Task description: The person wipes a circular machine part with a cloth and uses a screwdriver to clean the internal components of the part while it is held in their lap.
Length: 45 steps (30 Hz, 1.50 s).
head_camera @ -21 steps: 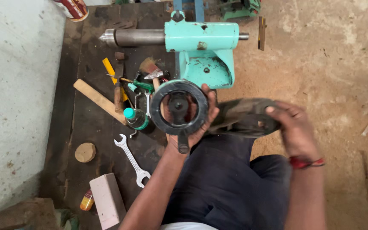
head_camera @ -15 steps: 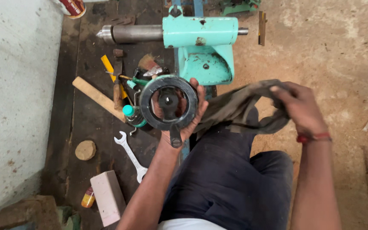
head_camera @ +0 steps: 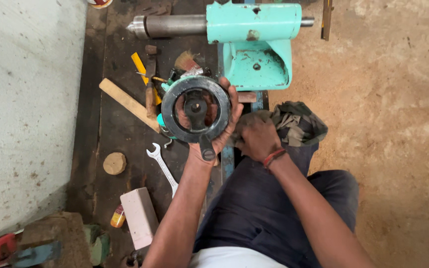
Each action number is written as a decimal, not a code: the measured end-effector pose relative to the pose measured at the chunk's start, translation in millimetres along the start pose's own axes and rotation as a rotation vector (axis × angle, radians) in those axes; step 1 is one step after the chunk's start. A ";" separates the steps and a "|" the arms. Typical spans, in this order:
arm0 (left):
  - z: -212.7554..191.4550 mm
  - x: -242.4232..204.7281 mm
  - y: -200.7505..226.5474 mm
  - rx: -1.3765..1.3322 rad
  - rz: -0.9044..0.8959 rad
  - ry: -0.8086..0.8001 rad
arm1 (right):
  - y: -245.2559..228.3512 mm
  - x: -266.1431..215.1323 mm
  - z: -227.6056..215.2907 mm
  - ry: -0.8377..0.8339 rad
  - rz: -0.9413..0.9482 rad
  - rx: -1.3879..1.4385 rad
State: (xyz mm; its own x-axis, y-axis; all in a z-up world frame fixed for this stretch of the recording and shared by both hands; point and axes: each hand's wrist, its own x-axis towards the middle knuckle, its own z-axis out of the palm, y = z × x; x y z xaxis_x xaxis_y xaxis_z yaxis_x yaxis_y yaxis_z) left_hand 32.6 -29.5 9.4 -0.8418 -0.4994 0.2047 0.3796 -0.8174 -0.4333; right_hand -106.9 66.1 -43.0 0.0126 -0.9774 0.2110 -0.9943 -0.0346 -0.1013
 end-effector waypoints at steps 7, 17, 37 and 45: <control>-2.5 -1.0 2.7 0.082 0.002 -0.037 | 62.8 8.3 -37.6 -0.060 0.657 1.170; -0.2 -4.3 -1.0 0.060 -0.034 -0.037 | 9.3 16.4 -11.1 -0.353 0.261 0.203; -18.5 0.4 -8.3 0.194 -0.039 0.001 | 111.5 -71.8 -40.5 0.475 0.780 2.299; -17.4 3.2 -15.8 0.111 -0.077 0.018 | 140.3 -101.2 -23.7 0.795 0.715 2.334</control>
State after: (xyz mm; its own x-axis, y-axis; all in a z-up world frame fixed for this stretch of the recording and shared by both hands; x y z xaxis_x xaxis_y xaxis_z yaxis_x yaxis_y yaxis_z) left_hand 17.2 -13.2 1.6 -0.8762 -0.4300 0.2176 0.3531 -0.8801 -0.3173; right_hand -250.2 165.0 -55.5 -0.6254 -0.7506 -0.2133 0.7331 -0.4715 -0.4902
